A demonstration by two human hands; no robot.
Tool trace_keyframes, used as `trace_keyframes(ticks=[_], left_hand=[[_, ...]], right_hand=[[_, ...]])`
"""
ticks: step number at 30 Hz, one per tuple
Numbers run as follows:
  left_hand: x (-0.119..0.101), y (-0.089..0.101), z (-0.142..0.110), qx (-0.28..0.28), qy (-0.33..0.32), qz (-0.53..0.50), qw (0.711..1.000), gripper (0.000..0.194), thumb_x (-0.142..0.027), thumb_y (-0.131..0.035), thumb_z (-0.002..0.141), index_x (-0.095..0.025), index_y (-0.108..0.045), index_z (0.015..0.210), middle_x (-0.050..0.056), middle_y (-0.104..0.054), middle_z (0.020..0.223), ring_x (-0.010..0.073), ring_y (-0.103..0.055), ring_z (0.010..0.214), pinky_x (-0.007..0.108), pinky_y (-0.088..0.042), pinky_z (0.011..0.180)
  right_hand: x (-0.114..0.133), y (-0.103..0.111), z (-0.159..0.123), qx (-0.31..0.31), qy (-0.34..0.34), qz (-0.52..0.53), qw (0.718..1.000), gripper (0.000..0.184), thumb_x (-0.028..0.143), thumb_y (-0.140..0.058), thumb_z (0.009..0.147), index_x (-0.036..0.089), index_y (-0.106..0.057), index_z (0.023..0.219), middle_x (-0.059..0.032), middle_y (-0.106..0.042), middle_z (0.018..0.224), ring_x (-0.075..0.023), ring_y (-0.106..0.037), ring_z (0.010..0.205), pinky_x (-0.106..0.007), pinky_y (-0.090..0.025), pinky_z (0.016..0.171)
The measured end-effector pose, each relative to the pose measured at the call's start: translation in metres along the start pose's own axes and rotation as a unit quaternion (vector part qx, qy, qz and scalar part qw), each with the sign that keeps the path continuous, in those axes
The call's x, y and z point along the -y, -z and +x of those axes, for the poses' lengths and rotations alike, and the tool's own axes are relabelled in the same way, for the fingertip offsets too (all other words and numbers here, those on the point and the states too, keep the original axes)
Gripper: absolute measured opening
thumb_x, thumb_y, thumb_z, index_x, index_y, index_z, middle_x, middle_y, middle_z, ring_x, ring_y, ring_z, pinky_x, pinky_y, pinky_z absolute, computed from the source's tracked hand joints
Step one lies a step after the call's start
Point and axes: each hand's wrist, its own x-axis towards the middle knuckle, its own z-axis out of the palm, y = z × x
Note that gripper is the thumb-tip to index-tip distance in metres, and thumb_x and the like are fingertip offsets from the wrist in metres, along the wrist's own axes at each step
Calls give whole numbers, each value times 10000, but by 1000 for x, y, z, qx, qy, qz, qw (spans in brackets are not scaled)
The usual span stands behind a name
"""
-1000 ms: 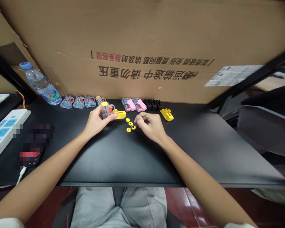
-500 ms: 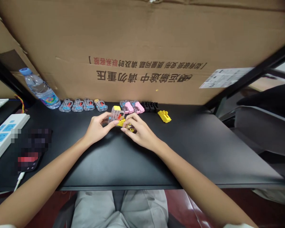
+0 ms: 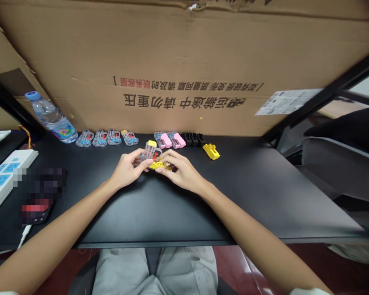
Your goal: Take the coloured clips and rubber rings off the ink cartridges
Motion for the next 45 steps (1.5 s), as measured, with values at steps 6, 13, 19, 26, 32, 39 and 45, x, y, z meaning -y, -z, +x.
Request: trace_keyframes(ticks=[6,13,19,26,32,39,45], left_hand=[[-6,3,-1,41,-19,17,999,389,-557,-710,966,-187,-719,1087,46,-809,918,171,-739,683,294,-643,676],[-6,3,-3,66,-42,61,995,299,-454,-660,1004,-200,-715,1154,41,-811,959,194,-761,786,295,-615,752],[-9,5,-3,76,-73,90,990,276,-427,-641,1028,-201,-709,1171,58,-818,1055,214,-768,896,319,-586,839],[-9,7,-2,73,-100,111,986,257,-426,-612,1047,-201,-687,1144,59,-784,1055,222,-731,951,322,-549,856],[-8,8,-1,56,-143,158,975,279,-453,-561,1076,-194,-663,1072,69,-656,995,216,-610,892,336,-509,810],[-5,9,1,-5,-124,162,979,301,-457,-493,1105,-191,-634,1103,100,-660,1048,253,-630,962,387,-528,879],[-1,8,1,-6,-127,166,978,291,-449,-508,1102,-190,-640,1088,89,-653,1019,242,-622,943,369,-523,863]], right_hand=[[7,7,1,-43,-96,36,994,169,370,-678,1003,203,-672,979,28,-614,735,-124,-495,611,-257,-412,596],[7,8,1,-13,-84,-17,996,209,259,-654,916,181,-649,722,47,-531,598,-98,-400,545,-250,-327,552],[12,12,1,1,-66,-28,997,223,240,-644,907,199,-588,695,44,-547,608,-99,-407,541,-249,-328,551],[11,11,0,-2,-76,-33,997,186,229,-647,901,196,-613,721,42,-569,621,-98,-416,536,-247,-329,546],[11,6,0,-21,-82,-28,996,168,240,-656,935,195,-648,774,36,-590,635,-108,-448,543,-255,-355,550],[11,-3,-1,-60,-36,-51,996,154,387,-665,1044,236,-670,1075,-59,-704,985,-172,-601,731,-304,-493,660],[11,-8,-1,-26,-10,-37,999,90,285,-590,1085,240,-663,1056,-89,-672,1061,-214,-653,899,-333,-524,743]])
